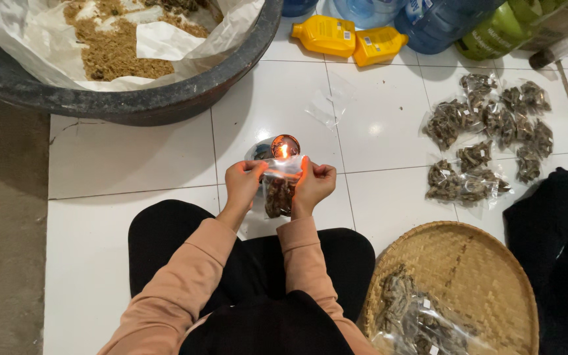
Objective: The person sits on the floor and seals small clear plastic bags filled with dried items by holding each bag's open edge over a lit candle flame to melt it closed. They take bags one at a time from a woven tray, seal each over the flame, and place the sealed bags on the floor.
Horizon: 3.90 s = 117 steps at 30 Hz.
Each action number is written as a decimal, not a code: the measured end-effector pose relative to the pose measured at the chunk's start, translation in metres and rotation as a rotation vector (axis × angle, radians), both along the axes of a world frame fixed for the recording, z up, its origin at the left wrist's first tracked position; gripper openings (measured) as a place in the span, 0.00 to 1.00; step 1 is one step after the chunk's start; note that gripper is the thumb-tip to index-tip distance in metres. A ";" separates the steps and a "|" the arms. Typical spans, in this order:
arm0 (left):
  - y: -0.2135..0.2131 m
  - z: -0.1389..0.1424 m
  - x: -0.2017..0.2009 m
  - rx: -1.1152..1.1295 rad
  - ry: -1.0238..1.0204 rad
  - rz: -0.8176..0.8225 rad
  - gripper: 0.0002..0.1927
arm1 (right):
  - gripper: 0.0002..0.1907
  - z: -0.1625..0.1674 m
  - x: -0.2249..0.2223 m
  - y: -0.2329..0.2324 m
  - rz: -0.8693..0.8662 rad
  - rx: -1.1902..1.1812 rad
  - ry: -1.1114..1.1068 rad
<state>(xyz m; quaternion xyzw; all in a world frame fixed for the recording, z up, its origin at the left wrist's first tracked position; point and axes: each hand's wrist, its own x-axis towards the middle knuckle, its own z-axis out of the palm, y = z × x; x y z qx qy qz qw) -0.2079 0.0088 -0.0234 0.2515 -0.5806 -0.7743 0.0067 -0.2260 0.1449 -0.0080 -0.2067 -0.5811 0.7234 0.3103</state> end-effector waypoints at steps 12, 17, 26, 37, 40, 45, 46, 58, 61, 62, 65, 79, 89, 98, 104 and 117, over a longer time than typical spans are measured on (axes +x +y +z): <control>0.014 -0.019 -0.008 0.198 0.013 0.042 0.07 | 0.18 0.007 0.001 0.009 -0.014 0.008 -0.024; 0.018 -0.015 -0.008 0.180 0.017 0.089 0.08 | 0.18 0.004 -0.004 0.011 -0.029 -0.007 0.022; 0.020 -0.016 -0.007 0.213 0.029 0.091 0.07 | 0.18 0.011 -0.001 0.013 -0.046 -0.024 -0.046; 0.026 -0.008 -0.006 0.099 0.011 0.083 0.08 | 0.18 0.008 -0.003 0.021 -0.050 -0.023 -0.017; 0.029 -0.006 -0.005 0.030 0.019 0.078 0.10 | 0.18 0.009 -0.002 0.023 -0.051 -0.010 -0.011; 0.033 -0.006 -0.005 -0.047 0.018 0.074 0.10 | 0.19 0.013 -0.001 0.026 -0.061 -0.026 -0.026; 0.033 -0.005 -0.005 -0.066 0.006 0.074 0.10 | 0.19 0.014 -0.002 0.026 -0.062 -0.031 -0.023; 0.040 0.002 -0.005 -0.026 0.005 0.065 0.09 | 0.19 0.021 0.001 0.031 -0.053 -0.119 -0.006; 0.042 0.003 -0.007 -0.031 -0.017 0.055 0.09 | 0.19 0.021 0.001 0.035 -0.058 -0.092 0.005; 0.043 0.003 -0.008 -0.002 -0.011 0.058 0.09 | 0.20 0.021 0.000 0.036 -0.069 -0.044 0.011; 0.047 0.003 -0.009 0.061 -0.017 0.039 0.08 | 0.20 0.022 -0.002 0.038 -0.080 -0.033 0.010; 0.059 -0.009 -0.012 0.197 0.014 0.084 0.08 | 0.20 0.016 -0.002 0.048 -0.093 -0.086 0.010; 0.068 -0.003 -0.011 0.247 0.002 0.070 0.07 | 0.20 0.015 0.000 0.058 -0.134 0.000 0.034; 0.070 -0.008 -0.013 0.212 -0.019 0.069 0.07 | 0.21 0.012 -0.005 0.059 -0.143 -0.001 0.026; 0.068 -0.020 -0.015 0.273 -0.008 0.083 0.07 | 0.20 0.010 -0.008 0.056 -0.117 0.018 0.059; 0.059 -0.034 -0.017 0.262 -0.062 0.127 0.06 | 0.20 0.016 -0.007 0.042 -0.079 0.071 0.045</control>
